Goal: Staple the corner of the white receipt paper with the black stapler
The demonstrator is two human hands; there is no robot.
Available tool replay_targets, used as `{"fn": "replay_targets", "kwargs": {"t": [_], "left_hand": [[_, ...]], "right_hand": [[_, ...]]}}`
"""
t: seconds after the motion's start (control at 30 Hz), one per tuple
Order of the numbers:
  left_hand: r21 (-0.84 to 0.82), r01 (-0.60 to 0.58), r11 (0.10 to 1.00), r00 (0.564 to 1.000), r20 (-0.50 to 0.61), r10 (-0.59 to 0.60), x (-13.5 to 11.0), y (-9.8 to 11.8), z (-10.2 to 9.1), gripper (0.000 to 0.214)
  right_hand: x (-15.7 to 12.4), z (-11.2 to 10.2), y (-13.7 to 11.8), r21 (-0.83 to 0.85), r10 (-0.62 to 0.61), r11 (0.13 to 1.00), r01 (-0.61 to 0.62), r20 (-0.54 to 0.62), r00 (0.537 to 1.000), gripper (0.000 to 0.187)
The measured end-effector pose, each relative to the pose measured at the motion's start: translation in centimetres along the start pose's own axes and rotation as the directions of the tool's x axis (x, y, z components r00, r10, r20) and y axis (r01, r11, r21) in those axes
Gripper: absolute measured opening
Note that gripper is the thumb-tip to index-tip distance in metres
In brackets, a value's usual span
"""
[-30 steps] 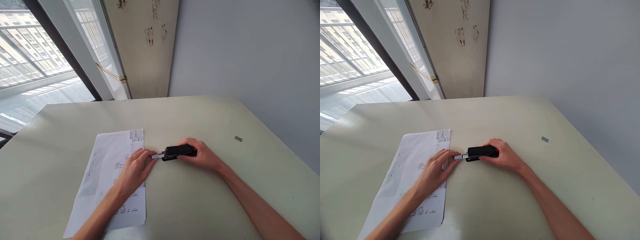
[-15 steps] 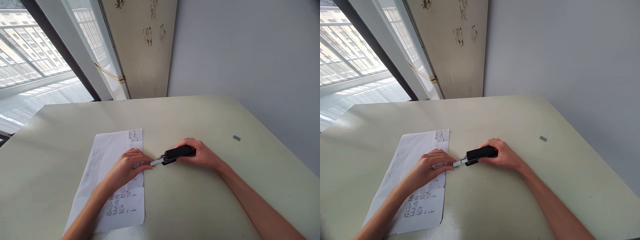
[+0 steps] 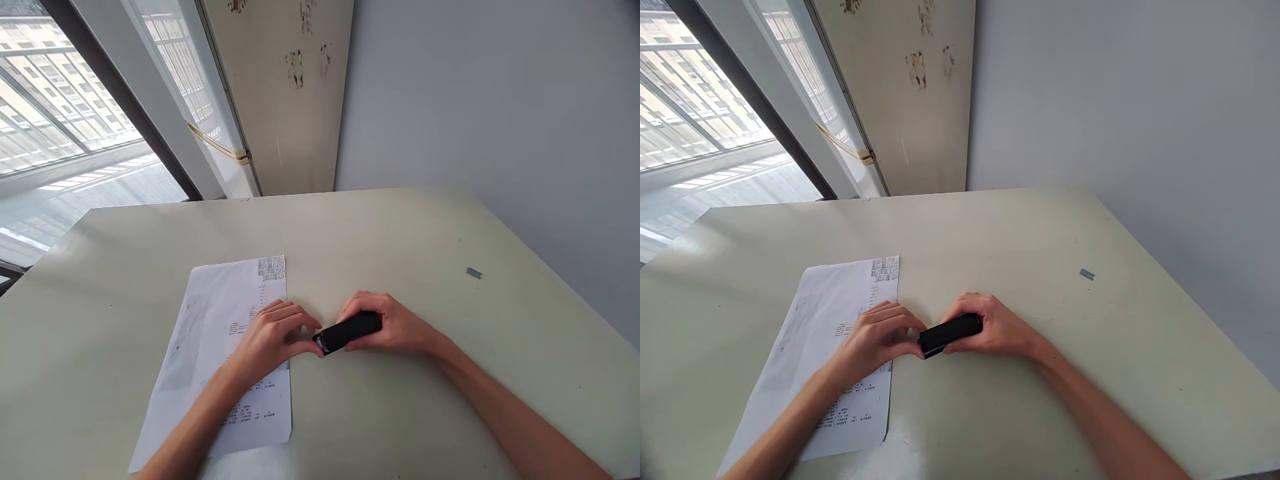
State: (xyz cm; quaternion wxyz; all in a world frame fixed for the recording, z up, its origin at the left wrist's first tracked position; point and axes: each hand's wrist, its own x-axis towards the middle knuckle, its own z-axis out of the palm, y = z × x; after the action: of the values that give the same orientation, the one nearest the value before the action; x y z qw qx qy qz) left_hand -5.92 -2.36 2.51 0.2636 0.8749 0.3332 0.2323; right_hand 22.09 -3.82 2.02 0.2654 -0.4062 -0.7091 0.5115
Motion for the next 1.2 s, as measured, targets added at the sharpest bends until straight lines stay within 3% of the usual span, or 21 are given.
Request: {"fn": "replay_targets", "kwargs": {"t": [0.23,0.57,0.73,0.8,0.87,1.0,1.1,1.2], "left_hand": [[0.020,0.035,0.999,0.999,-0.008,-0.035,-0.2,-0.4,0.2,0.045],[0.046,-0.065,0.997,0.997,-0.039,0.067,-0.3,-0.5,0.4,0.033],[0.042,-0.068,0.997,0.998,-0.005,0.069,-0.2,-1.1,-0.9,0.035],[0.086,-0.012,0.996,0.999,-0.049,0.016,0.1,-2.3,-2.3,0.038],[0.202,0.133,0.970,0.985,-0.135,-0.107,0.3,-4.2,-4.2,0.039],[0.430,0.380,0.819,0.918,-0.281,-0.279,0.2,-8.5,-7.6,0.048],[0.488,0.442,0.752,0.892,-0.327,-0.312,-0.2,-10.7,-8.6,0.050],[0.470,0.454,0.757,0.888,-0.312,-0.339,-0.5,-11.6,-8.3,0.048]], "right_hand": [[0.1,1.1,0.2,0.031,-0.059,0.998,0.060,-0.025,0.998,0.025],[0.2,1.4,0.1,0.088,-0.064,0.994,0.067,-0.035,0.997,0.025],[0.3,1.1,0.4,0.064,-0.056,0.996,0.060,-0.057,0.997,0.026],[0.4,1.0,0.4,0.057,-0.048,0.997,0.052,-0.066,0.997,0.027],[0.4,0.7,0.5,0.058,-0.030,0.998,0.035,-0.093,0.995,0.027],[0.4,0.3,0.5,0.060,0.012,0.998,-0.002,-0.173,0.985,0.029],[0.3,0.1,0.6,0.052,0.019,0.999,-0.009,-0.211,0.977,0.028],[0.2,-0.3,0.7,0.038,0.027,0.999,-0.018,-0.234,0.972,0.028]]}}
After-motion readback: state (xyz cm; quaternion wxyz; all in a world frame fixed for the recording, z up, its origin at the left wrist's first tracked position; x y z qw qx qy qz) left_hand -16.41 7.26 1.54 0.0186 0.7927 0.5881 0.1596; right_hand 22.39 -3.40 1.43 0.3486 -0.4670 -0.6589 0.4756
